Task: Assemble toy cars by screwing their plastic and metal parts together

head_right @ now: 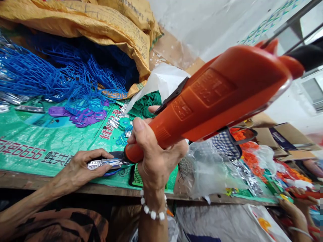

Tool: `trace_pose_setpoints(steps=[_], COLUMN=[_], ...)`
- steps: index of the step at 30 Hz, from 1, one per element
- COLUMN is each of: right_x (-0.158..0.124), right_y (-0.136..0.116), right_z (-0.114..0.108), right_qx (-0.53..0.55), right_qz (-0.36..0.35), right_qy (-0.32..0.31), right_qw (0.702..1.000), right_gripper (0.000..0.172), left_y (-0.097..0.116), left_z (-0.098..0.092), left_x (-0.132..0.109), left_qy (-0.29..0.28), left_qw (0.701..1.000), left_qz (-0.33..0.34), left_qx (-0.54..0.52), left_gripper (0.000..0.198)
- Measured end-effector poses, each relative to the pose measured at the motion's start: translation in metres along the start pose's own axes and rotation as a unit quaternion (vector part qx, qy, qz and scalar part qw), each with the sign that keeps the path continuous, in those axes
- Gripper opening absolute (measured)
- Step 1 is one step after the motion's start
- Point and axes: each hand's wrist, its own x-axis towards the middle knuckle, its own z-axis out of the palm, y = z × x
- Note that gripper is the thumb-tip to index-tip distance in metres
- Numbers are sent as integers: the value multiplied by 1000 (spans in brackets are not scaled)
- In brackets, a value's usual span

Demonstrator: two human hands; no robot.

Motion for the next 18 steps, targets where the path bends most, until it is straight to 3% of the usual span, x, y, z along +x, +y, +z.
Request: trace_pose_setpoints(steps=[9,14,18], right_x=[-5,-7,-5], right_y=[2,6,6], right_z=[-3,-4,-5], right_qx=[29,32,-11], right_qz=[13,27,-3], right_qy=[-8,-63,-38], right_qw=[999,997,999], right_gripper=[30,33,39], left_y=[-6,-1,-1], left_z=[3,-1,-5], left_x=[1,1,-1], left_qy=[21,9,2], left_qw=[1000,1000,999], left_qz=[7,-2,-6], left_qx=[1,10,36], left_gripper=[23,27,30])
